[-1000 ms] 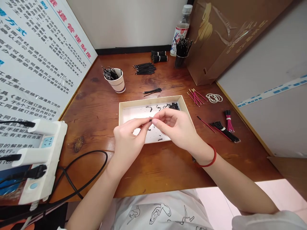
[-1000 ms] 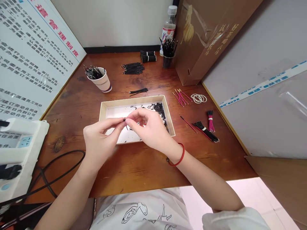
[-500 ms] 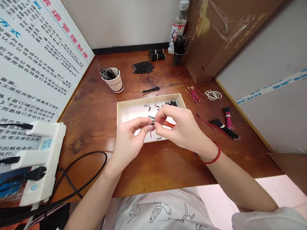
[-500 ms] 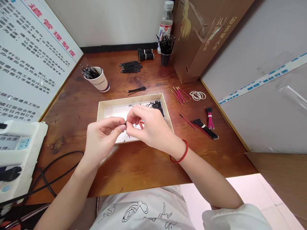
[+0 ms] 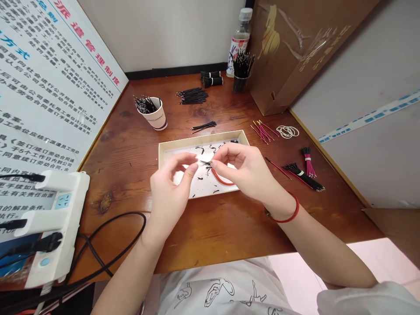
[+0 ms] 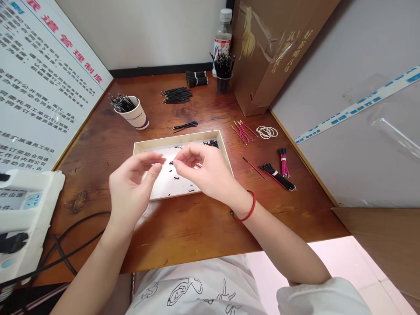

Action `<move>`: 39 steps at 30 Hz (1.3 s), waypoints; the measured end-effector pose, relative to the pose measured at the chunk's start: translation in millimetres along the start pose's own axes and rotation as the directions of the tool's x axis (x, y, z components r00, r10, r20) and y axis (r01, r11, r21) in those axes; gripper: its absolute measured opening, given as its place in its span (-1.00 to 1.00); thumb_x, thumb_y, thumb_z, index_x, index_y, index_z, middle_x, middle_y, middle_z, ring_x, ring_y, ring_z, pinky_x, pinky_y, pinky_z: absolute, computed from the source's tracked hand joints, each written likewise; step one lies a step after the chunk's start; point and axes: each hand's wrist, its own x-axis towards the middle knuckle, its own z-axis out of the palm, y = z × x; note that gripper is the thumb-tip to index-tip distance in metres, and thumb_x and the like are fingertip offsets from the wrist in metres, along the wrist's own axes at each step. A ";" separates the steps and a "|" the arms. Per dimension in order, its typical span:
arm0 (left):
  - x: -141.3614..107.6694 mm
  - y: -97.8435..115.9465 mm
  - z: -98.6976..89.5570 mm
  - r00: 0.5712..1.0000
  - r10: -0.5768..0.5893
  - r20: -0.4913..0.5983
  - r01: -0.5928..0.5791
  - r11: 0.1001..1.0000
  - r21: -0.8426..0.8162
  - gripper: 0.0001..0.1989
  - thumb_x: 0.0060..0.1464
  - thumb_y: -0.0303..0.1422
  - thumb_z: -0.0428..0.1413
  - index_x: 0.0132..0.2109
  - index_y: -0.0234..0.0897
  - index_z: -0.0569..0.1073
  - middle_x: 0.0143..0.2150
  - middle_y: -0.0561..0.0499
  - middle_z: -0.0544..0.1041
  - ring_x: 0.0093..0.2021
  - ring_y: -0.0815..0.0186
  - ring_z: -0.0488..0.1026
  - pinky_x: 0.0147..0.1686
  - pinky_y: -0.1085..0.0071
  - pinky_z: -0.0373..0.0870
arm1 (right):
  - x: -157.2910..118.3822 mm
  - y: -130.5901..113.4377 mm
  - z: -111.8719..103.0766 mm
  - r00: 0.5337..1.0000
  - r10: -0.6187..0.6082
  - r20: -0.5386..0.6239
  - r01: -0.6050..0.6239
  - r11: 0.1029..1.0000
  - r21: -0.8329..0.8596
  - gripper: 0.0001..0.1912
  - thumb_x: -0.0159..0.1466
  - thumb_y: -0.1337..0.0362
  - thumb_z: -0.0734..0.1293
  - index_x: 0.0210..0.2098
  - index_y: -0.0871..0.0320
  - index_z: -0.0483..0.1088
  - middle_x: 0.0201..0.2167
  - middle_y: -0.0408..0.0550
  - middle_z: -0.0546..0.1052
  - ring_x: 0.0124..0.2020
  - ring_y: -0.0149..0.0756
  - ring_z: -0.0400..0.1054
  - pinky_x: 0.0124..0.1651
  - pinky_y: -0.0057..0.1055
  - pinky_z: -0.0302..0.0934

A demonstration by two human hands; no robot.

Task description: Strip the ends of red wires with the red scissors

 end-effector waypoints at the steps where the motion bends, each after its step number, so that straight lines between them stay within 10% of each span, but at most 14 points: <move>1: -1.5 1.0 0.6 0.996 0.050 -0.072 -0.044 0.995 0.085 -0.96 0.11 -0.38 0.23 -0.26 -0.23 0.57 -0.29 0.01 0.62 -0.25 0.33 0.54 -0.20 0.43 0.48 | -1.3 1.2 2.2 0.998 -0.013 -0.063 0.012 1.000 -0.021 -0.93 0.20 0.35 0.38 -0.42 0.18 0.42 -0.48 -0.16 0.51 -0.44 -0.43 0.36 -0.35 -0.44 0.25; 13: 0.3 5.9 -2.6 0.989 -0.112 0.097 0.121 0.988 -0.096 -0.96 0.01 -0.43 0.29 -0.34 -0.22 0.65 -0.37 0.02 0.67 -0.34 0.28 0.61 -0.31 0.44 0.59 | -11.9 9.1 19.5 0.995 -0.064 -0.077 0.054 0.990 -0.128 -0.91 0.29 0.29 0.33 -0.35 0.14 0.43 -0.39 -0.11 0.51 -0.33 -0.35 0.39 -0.28 -0.39 0.29; 22: 0.1 5.5 -4.1 0.969 0.164 0.183 -0.207 0.948 0.243 -0.86 0.10 -0.48 0.15 -0.41 -0.23 0.51 -0.47 0.10 0.55 -0.46 0.38 0.42 -0.43 0.44 0.36 | -12.9 5.0 12.3 0.986 -0.163 0.039 0.168 0.941 -0.293 -0.87 0.22 0.43 0.29 -0.44 0.13 0.31 -0.47 -0.17 0.41 -0.40 -0.40 0.31 -0.34 -0.43 0.21; 30: 2.3 3.6 -12.0 0.969 0.052 0.240 -0.039 0.998 -0.058 -0.88 0.11 -0.48 0.16 -0.40 -0.24 0.52 -0.48 0.05 0.52 -0.43 0.35 0.44 -0.39 0.42 0.36 | -2.7 8.4 -14.2 0.932 -0.343 -0.118 0.206 0.768 -0.606 -0.86 0.20 0.45 0.31 -0.45 0.12 0.37 -0.46 -0.13 0.50 -0.42 -0.34 0.35 -0.30 -0.38 0.21; 39: 5.3 -0.8 -11.5 0.959 -0.078 0.271 0.135 0.971 -0.197 -0.89 0.17 -0.42 0.17 -0.34 -0.22 0.55 -0.42 0.10 0.55 -0.36 0.43 0.49 -0.30 0.56 0.43 | -1.0 16.6 -27.9 0.999 0.042 0.030 -0.003 0.641 -0.768 -0.86 0.30 0.43 0.30 -0.24 0.24 0.53 -0.27 0.01 0.61 -0.28 -0.25 0.46 -0.23 -0.38 0.24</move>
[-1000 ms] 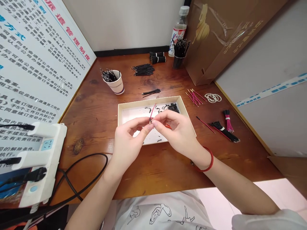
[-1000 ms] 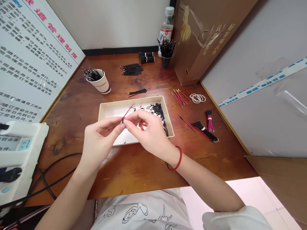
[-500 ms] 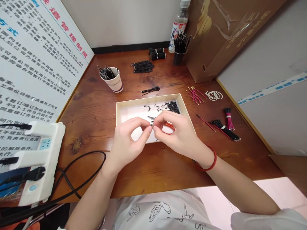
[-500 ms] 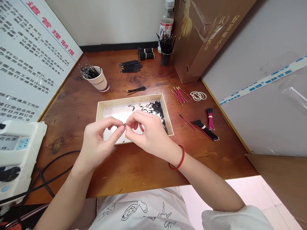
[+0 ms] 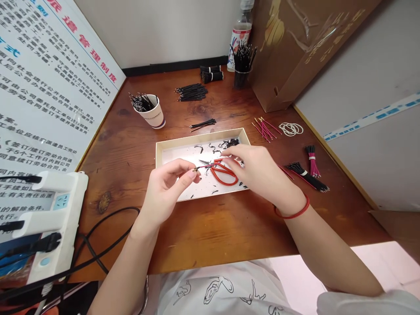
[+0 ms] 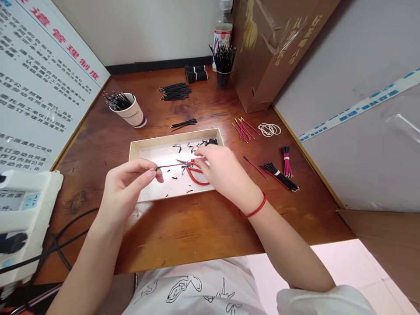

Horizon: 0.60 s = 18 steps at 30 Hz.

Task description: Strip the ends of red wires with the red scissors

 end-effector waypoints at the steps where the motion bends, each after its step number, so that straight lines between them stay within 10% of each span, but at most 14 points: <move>1: 0.5 -0.4 0.5 1.000 0.013 -0.013 -0.013 1.000 0.001 -0.88 0.17 -0.43 0.17 -0.34 -0.21 0.56 -0.42 0.11 0.56 -0.35 0.44 0.49 -0.30 0.58 0.43 | -0.1 -2.1 2.8 0.997 0.021 0.076 -0.018 0.999 -0.030 -0.89 0.30 0.40 0.32 -0.27 0.25 0.51 -0.29 0.02 0.59 -0.30 -0.24 0.44 -0.27 -0.38 0.22; 8: 0.8 -1.4 3.8 0.993 0.057 -0.108 -0.058 0.998 -0.003 -0.88 0.11 -0.47 0.23 -0.32 -0.14 0.64 -0.38 0.14 0.65 -0.36 0.46 0.56 -0.29 0.60 0.48 | 10.8 -1.0 14.9 0.936 0.173 0.307 -0.124 0.977 -0.172 -0.90 0.21 0.44 0.36 -0.40 0.23 0.34 -0.33 0.10 0.52 -0.31 -0.17 0.39 -0.33 -0.36 0.13; 13: 0.8 -3.0 6.0 0.981 0.057 -0.188 -0.070 0.995 -0.067 -0.84 0.09 -0.49 0.25 -0.28 -0.08 0.65 -0.35 0.15 0.68 -0.35 0.43 0.60 -0.31 0.57 0.52 | 9.4 1.1 8.0 0.972 0.217 0.094 -0.233 0.947 0.219 -0.91 0.29 0.38 0.29 -0.31 0.16 0.25 -0.36 -0.01 0.49 -0.36 -0.26 0.37 -0.33 -0.36 0.16; 18: -1.0 -0.5 8.5 0.987 0.057 -0.148 -0.064 0.997 -0.045 -0.84 0.08 -0.49 0.25 -0.30 -0.09 0.65 -0.35 0.14 0.68 -0.34 0.42 0.58 -0.35 0.55 0.48 | 2.3 -18.6 5.7 0.977 0.199 0.079 -0.168 0.484 0.859 -0.63 0.13 0.11 0.48 -0.25 0.13 0.28 -0.37 -0.14 0.45 -0.36 -0.37 0.36 -0.32 -0.41 0.26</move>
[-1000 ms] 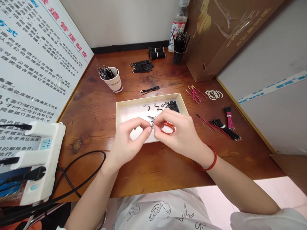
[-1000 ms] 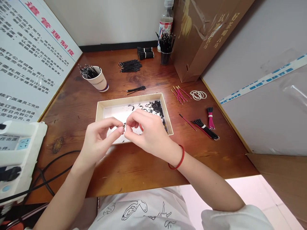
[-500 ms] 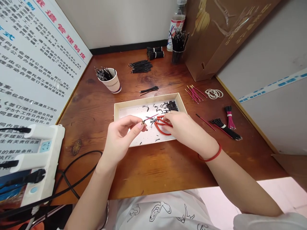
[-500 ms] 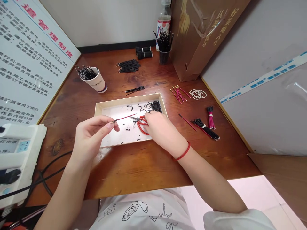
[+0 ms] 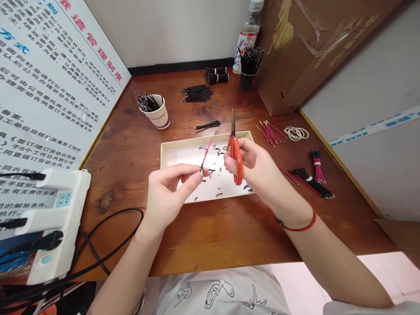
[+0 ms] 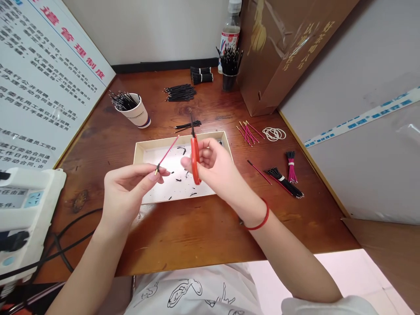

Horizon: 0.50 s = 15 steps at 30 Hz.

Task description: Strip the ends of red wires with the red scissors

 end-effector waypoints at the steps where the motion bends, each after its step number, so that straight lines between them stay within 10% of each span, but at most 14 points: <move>1: -1.0 0.6 0.7 0.999 -0.011 0.035 0.011 1.000 0.014 -0.85 0.08 -0.48 0.25 -0.31 -0.09 0.65 -0.35 0.14 0.67 -0.35 0.41 0.57 -0.35 0.53 0.47 | -1.8 -1.2 4.4 1.000 0.018 0.011 -0.019 0.997 0.080 -0.60 0.10 0.07 0.50 -0.26 0.14 0.30 -0.38 -0.14 0.46 -0.36 -0.38 0.36 -0.31 -0.42 0.27; 6: -3.6 1.6 3.9 0.974 -0.116 0.195 0.104 0.992 0.075 -0.91 0.09 -0.42 0.24 -0.34 -0.14 0.63 -0.37 0.09 0.66 -0.33 0.35 0.54 -0.34 0.45 0.43 | -4.4 -3.1 13.9 0.998 0.035 -0.050 -0.025 0.984 0.174 -0.58 0.03 0.06 0.56 -0.39 0.15 0.31 -0.50 -0.19 0.47 -0.48 -0.42 0.34 -0.44 -0.44 0.22; 15: 2.0 3.8 2.8 0.954 -0.259 0.150 0.253 0.966 0.061 -0.86 0.16 -0.29 0.21 -0.31 -0.21 0.61 -0.37 0.06 0.62 -0.35 0.43 0.51 -0.31 0.57 0.45 | -2.9 -8.1 1.8 0.992 -0.050 -0.118 0.054 0.998 0.031 -0.54 -0.04 0.18 0.60 -0.43 0.09 0.24 -0.56 -0.28 0.47 -0.53 -0.42 0.38 -0.46 -0.44 0.29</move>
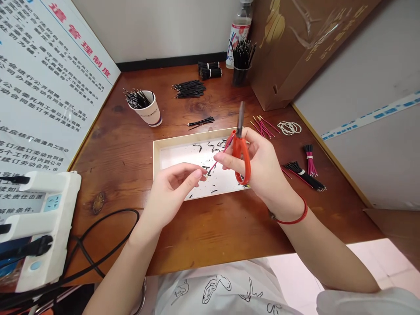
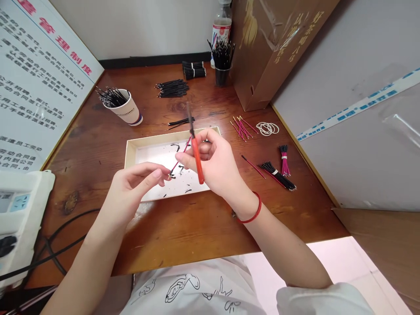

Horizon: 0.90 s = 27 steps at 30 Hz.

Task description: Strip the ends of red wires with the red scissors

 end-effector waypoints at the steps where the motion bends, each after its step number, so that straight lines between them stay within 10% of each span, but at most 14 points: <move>1: 0.0 0.5 0.4 1.000 -0.002 -0.003 0.002 1.000 -0.003 -0.89 0.12 -0.29 0.24 -0.31 -0.22 0.61 -0.36 0.06 0.62 -0.34 0.42 0.51 -0.31 0.57 0.46 | -0.8 0.9 0.9 0.999 -0.006 0.032 0.006 1.000 -0.010 -0.54 -0.04 0.18 0.60 -0.42 0.09 0.23 -0.55 -0.27 0.48 -0.53 -0.41 0.39 -0.44 -0.44 0.30; 9: 0.8 -4.7 3.0 0.999 -0.007 0.050 0.010 0.999 -0.048 -0.95 -0.01 -0.38 0.31 -0.35 -0.25 0.61 -0.37 0.02 0.63 -0.34 0.33 0.55 -0.29 0.45 0.52 | -11.1 1.3 16.1 0.992 -0.039 0.118 0.046 0.998 -0.053 -0.55 0.07 0.02 0.52 -0.37 0.07 0.20 -0.40 -0.19 0.50 -0.39 -0.35 0.45 -0.27 -0.34 0.38; 13: 3.9 -5.3 -1.4 0.990 0.104 -0.093 -0.102 0.994 0.032 -0.93 0.04 -0.40 0.27 -0.39 -0.27 0.57 -0.41 0.02 0.60 -0.37 0.35 0.53 -0.32 0.47 0.50 | -13.9 -0.7 7.9 0.997 -0.078 -0.007 0.078 0.997 -0.014 -0.53 0.11 -0.11 0.46 -0.32 0.06 0.21 -0.32 -0.14 0.44 -0.31 -0.36 0.39 -0.24 -0.39 0.34; 15: 6.0 -5.6 -5.6 0.965 0.158 -0.207 -0.149 0.987 0.061 -0.95 0.05 -0.41 0.26 -0.37 -0.27 0.57 -0.40 0.03 0.60 -0.36 0.37 0.53 -0.30 0.49 0.49 | -17.8 1.4 1.7 0.988 -0.019 0.154 0.006 0.996 0.085 -0.53 0.16 -0.19 0.38 -0.30 0.06 0.24 -0.37 -0.16 0.39 -0.39 -0.39 0.32 -0.33 -0.41 0.29; 20: 9.5 -8.7 -14.2 0.859 0.288 -0.423 -0.270 0.957 0.103 -0.98 0.09 -0.41 0.25 -0.31 -0.27 0.57 -0.38 0.05 0.60 -0.35 0.40 0.54 -0.28 0.50 0.49 | -33.3 7.7 4.0 0.778 0.341 0.527 -0.413 0.910 0.021 -0.63 0.22 -0.02 0.40 -0.36 0.11 0.25 -0.60 -0.26 0.32 -0.60 -0.48 0.22 -0.54 -0.52 0.17; 27: 6.8 -10.3 -11.2 0.807 0.349 -0.476 -0.354 0.931 0.083 -0.97 0.11 -0.40 0.26 -0.28 -0.26 0.55 -0.38 0.07 0.59 -0.36 0.43 0.54 -0.28 0.53 0.48 | -37.2 6.8 21.9 0.754 0.377 0.538 -0.515 0.848 0.127 -0.62 0.17 0.02 0.45 -0.39 0.15 0.27 -0.55 -0.29 0.32 -0.69 -0.59 0.22 -0.67 -0.63 0.14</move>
